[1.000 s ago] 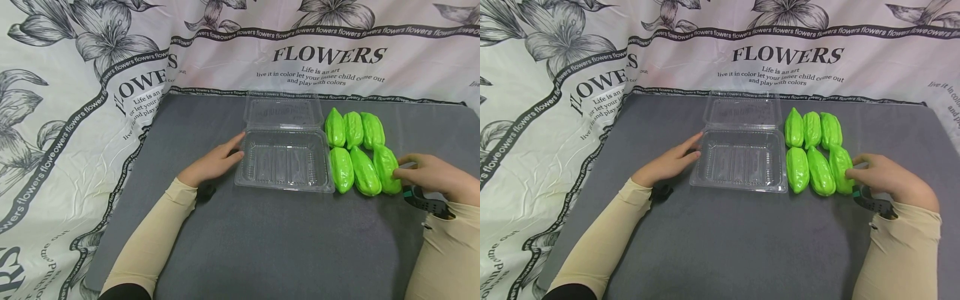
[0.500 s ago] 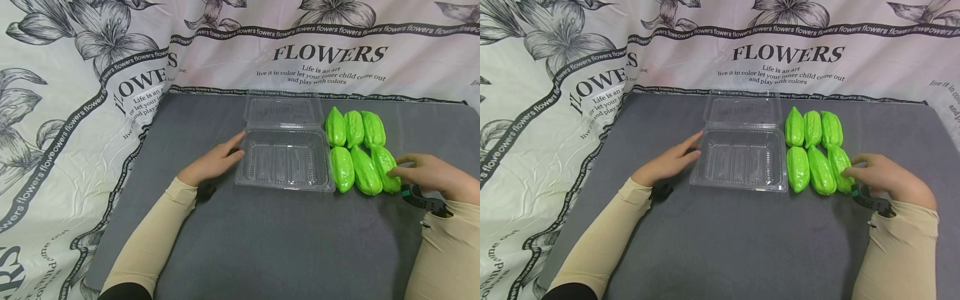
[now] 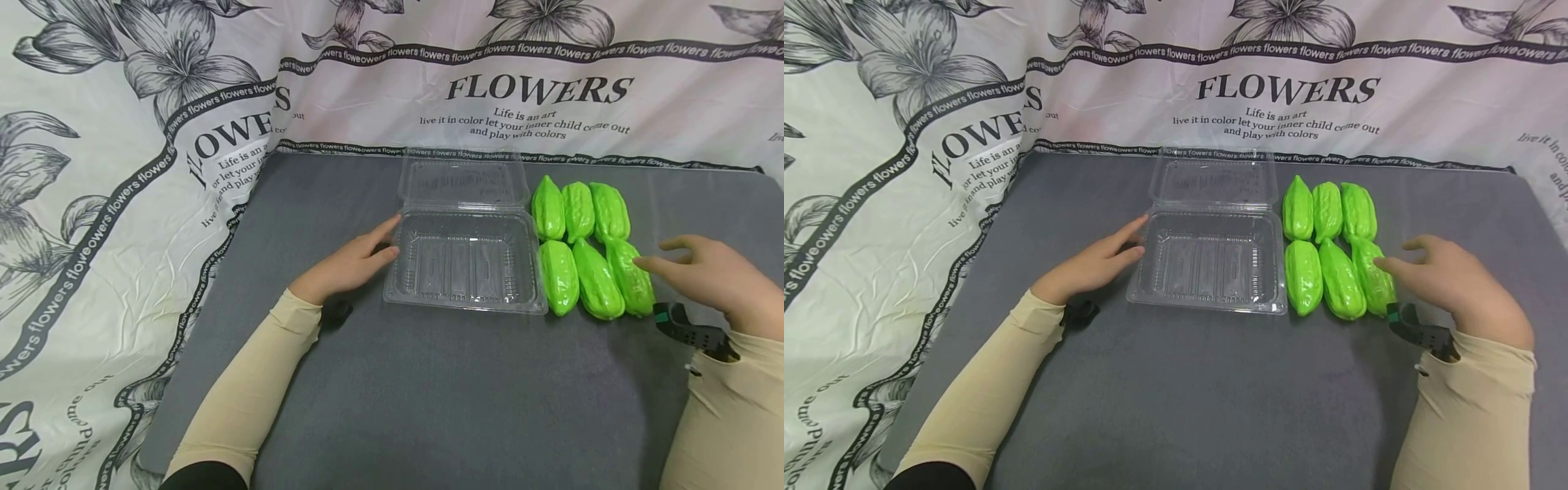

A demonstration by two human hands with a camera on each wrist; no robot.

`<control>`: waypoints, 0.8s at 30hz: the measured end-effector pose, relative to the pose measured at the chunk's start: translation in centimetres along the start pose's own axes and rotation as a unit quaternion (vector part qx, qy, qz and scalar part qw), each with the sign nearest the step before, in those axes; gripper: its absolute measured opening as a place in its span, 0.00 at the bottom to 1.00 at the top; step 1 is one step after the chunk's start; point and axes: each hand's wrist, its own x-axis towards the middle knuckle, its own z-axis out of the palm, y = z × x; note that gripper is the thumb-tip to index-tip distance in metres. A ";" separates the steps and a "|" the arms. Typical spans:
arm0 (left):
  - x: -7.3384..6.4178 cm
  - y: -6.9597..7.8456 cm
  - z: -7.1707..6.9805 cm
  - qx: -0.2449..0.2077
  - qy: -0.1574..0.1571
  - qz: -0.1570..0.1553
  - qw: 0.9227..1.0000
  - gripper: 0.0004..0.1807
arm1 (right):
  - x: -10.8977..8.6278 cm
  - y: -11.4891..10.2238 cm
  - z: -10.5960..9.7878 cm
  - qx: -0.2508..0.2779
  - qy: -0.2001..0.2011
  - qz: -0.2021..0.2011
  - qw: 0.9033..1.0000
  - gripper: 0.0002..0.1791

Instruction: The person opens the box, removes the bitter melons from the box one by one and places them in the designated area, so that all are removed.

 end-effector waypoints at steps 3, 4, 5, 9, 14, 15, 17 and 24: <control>0.0 0.0 0.0 -0.006 0.004 -0.008 1.000 0.38 | -0.4 -0.9 -0.2 -0.002 0.019 -0.006 1.000 0.51; 0.0 -0.1 -0.1 -0.007 0.007 -0.010 1.000 0.38 | -0.4 -1.3 -0.3 -0.003 0.021 -0.008 1.000 0.51; -0.1 -0.1 -0.1 -0.008 0.011 -0.011 1.000 0.38 | -0.5 -1.7 -0.2 -0.003 0.024 -0.011 1.000 0.51; -0.1 0.0 -0.2 -0.004 0.024 -0.010 1.000 0.38 | -0.7 -3.6 0.1 0.004 0.030 -0.030 0.999 0.49; -0.2 0.6 -0.3 0.019 0.030 -0.012 0.999 0.39 | -0.7 -5.9 0.9 0.017 0.042 -0.066 0.997 0.47; -0.3 0.7 -0.3 0.026 0.032 -0.015 0.999 0.39 | -0.7 -6.3 1.1 0.020 0.048 -0.072 0.996 0.46; -0.4 1.2 -0.2 0.037 0.036 -0.022 0.998 0.40 | -0.8 -7.1 1.5 0.030 0.058 -0.082 0.994 0.45; -0.8 2.5 0.0 0.073 0.048 -0.010 0.996 0.41 | -0.8 -9.2 2.7 0.065 0.095 -0.097 0.989 0.43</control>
